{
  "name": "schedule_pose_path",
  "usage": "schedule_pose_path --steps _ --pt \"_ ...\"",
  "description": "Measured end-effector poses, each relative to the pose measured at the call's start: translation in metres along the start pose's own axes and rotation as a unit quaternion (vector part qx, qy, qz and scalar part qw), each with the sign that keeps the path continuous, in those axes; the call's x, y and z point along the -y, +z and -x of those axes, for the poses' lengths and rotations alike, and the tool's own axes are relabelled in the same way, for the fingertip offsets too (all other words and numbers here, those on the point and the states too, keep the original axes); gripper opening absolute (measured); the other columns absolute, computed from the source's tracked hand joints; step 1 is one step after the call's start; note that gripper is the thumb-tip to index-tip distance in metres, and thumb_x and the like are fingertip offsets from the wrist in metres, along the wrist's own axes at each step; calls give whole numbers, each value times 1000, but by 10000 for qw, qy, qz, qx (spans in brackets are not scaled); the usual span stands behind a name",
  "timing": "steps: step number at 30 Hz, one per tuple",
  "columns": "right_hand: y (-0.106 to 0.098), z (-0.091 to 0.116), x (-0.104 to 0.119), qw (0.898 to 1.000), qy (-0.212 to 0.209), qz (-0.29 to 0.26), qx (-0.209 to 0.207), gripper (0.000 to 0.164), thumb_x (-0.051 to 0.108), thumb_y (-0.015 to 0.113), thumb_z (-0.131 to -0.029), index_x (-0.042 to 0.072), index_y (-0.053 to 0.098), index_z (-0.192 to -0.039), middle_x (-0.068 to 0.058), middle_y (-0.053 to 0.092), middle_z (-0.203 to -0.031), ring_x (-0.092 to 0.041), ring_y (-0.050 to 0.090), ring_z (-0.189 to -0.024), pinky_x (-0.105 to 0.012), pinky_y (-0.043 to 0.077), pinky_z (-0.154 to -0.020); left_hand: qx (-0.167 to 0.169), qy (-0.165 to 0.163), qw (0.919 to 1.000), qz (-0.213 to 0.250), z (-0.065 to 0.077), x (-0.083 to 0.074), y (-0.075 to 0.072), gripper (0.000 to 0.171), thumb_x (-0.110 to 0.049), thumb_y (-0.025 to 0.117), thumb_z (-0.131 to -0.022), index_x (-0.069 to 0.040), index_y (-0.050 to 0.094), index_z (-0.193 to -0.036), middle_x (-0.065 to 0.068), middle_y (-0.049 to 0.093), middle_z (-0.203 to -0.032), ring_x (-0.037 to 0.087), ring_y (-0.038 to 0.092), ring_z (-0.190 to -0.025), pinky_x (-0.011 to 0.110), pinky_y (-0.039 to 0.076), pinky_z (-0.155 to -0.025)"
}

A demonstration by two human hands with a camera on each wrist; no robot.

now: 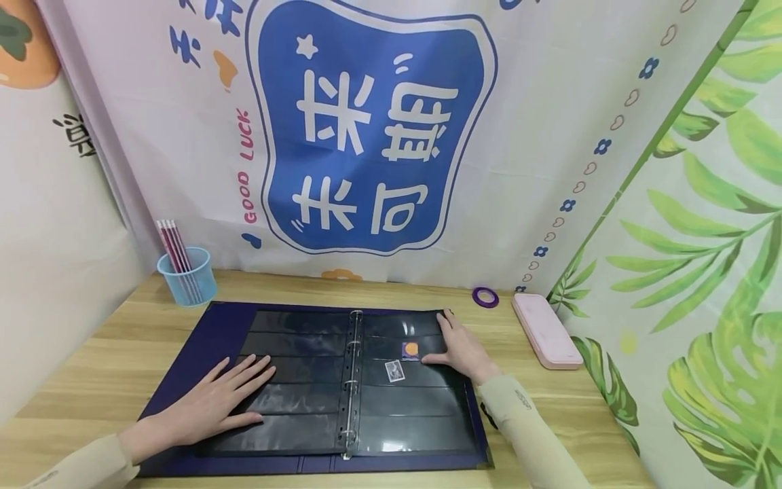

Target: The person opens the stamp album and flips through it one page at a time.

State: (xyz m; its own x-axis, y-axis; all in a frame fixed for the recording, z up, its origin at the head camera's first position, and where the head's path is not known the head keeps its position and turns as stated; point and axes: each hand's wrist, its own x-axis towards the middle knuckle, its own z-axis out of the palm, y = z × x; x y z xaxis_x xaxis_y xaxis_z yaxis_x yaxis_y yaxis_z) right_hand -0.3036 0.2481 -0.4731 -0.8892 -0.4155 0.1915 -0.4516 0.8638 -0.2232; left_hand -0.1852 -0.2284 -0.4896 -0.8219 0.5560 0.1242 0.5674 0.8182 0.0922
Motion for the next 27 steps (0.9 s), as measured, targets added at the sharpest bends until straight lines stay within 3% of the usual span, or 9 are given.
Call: schedule_pose_path --steps 4,7,11,14,19,22,27 --pt "-3 1 3 9985 -93 -279 -462 83 18 82 -81 -16 37 -142 -40 40 -145 -54 47 -130 -59 45 -104 60 7 10000 51 1 0 -1 79 -69 43 -93 -18 39 -153 9 37 -160 36 38 -146 66 29 -113" --pt "-10 2 4 9962 245 -459 -699 75 6 79 -81 -21 37 -138 -44 44 -135 -56 50 -123 -60 46 -101 63 0 10000 76 0 1 0 79 -69 43 -93 -18 39 -153 9 37 -160 36 38 -146 66 28 -113" --pt "-28 7 7 9897 1089 -842 -400 48 4 70 -86 -20 50 -123 -37 62 -115 -49 63 -105 -54 54 -90 65 -9 9999 80 0 1 1 79 -69 43 -93 -18 39 -154 9 37 -160 36 38 -146 66 27 -113" --pt "-41 7 9 9834 1364 -1189 -154 28 6 66 -89 -14 58 -107 -30 70 -98 -37 70 -81 -43 59 -72 69 -27 9999 75 0 2 1 80 -70 43 -93 -18 39 -154 9 37 -160 36 38 -146 66 27 -113" --pt "-62 -3 18 9843 982 -1434 -317 17 2 65 -90 -11 58 -98 -28 72 -86 -29 69 -56 -27 55 -50 69 -36 9999 144 -1 1 1 80 -70 43 -93 -18 39 -154 9 37 -160 36 38 -146 67 26 -114" --pt "-77 -11 28 9881 682 -1277 -528 15 2 65 -90 -11 61 -96 -27 73 -84 -29 68 -52 -25 54 -46 49 -25 9998 184 0 1 1 80 -70 44 -93 -18 39 -154 9 37 -160 36 38 -146 66 26 -114" --pt "-104 -24 47 9893 656 -1147 -617 17 8 65 -92 -8 65 -97 -23 76 -87 -27 70 -53 -24 55 -47 35 -23 9997 235 0 1 0 80 -69 45 -93 -18 39 -153 9 38 -160 36 38 -146 66 26 -114"
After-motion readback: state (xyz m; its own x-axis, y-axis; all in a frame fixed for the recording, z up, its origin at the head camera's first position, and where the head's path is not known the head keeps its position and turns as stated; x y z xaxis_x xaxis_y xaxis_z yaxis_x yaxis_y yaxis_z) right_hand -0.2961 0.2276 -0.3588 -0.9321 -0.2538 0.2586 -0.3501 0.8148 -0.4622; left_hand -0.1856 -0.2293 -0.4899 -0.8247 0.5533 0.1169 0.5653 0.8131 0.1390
